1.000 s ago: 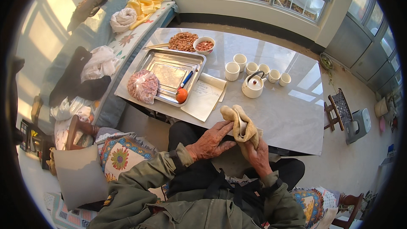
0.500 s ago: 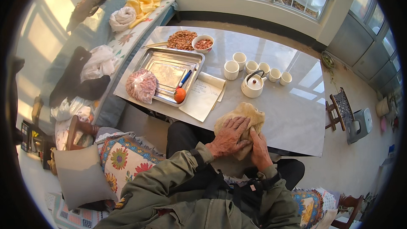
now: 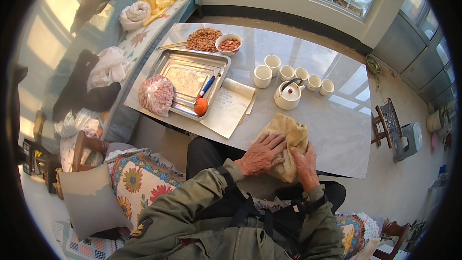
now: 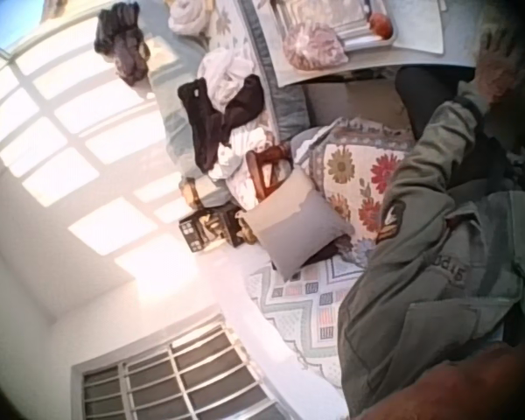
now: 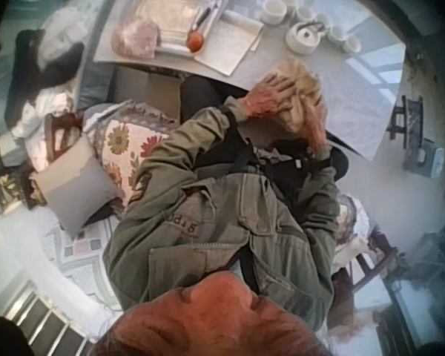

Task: The person wipes a glass tabletop with a cloth, moving around items such as a tray, bowls of nuts, a teapot, and cups. The person also briefly lifts and repositions the teapot and a cup while continuing to wipe the surface.

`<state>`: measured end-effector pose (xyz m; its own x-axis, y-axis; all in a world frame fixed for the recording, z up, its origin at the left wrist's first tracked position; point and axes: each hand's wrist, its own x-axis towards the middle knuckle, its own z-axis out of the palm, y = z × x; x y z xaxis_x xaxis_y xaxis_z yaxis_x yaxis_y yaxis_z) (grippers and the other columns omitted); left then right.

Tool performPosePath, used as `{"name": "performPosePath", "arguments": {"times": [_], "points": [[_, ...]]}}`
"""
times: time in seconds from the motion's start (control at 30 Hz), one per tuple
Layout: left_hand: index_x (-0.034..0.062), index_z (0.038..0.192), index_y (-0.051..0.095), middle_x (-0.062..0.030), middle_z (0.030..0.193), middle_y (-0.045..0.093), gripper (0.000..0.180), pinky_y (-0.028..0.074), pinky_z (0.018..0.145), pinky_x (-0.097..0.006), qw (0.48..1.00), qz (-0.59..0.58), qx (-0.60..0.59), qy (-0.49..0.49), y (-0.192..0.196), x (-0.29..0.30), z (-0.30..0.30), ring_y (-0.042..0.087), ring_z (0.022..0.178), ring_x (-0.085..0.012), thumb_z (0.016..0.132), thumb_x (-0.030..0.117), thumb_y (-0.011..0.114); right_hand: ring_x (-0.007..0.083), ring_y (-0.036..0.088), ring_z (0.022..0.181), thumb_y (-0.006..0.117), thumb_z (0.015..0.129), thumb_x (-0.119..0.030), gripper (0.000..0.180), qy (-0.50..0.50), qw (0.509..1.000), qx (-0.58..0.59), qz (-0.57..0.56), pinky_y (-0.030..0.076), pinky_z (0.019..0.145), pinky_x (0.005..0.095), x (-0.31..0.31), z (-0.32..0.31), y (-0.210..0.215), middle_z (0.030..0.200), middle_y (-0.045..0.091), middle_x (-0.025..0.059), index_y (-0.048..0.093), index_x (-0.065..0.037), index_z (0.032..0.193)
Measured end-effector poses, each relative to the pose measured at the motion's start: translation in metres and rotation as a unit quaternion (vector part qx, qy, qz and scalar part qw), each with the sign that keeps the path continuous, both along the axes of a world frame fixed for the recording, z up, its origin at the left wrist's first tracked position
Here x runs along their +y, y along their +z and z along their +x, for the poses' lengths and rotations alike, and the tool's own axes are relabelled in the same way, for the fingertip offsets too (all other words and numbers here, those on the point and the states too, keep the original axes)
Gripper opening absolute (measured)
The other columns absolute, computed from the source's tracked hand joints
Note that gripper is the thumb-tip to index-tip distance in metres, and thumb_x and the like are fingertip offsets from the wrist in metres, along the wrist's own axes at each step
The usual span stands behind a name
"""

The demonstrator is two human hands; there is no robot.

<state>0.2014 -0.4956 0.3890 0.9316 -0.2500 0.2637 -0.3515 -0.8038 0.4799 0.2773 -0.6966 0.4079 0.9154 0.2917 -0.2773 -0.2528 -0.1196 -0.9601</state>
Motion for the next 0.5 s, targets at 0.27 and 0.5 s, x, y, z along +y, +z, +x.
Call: {"name": "performPosePath", "arguments": {"times": [0.27, 0.5], "points": [[0.0025, 0.137, 0.063, -0.0196, 0.139, 0.063, 0.045, 0.046, 0.115, -0.048, 0.998, -0.046, -0.035, -0.016, 0.016, 0.030, -0.027, 0.060, 0.133, -0.0376, 0.098, 0.022, 0.072, 0.0348, 0.073, 0.113, 0.077, 0.094, -0.017, 0.056, 0.019, 0.940, -0.155, -0.302, 0.057, 0.100, 0.0428, -0.001, 0.024, 0.024, 0.128, 0.074, 0.0227, 0.058, 0.005, 0.142], [0.0047, 0.106, 0.069, -0.0114, 0.094, 0.066, 0.015, 0.052, 0.088, -0.040, 0.996, 0.047, 0.059, -0.044, 0.017, 0.116, -0.101, 0.066, 0.094, -0.0303, 0.094, 0.013, 0.071, 0.0433, 0.056, 0.139, 0.078, 0.091, -0.022, 0.068, -0.005, 0.870, -0.299, -0.393, 0.045, 0.116, 0.0487, -0.015, 0.024, 0.014, 0.153, 0.057, 0.0256, 0.056, 0.001, 0.151]]}}
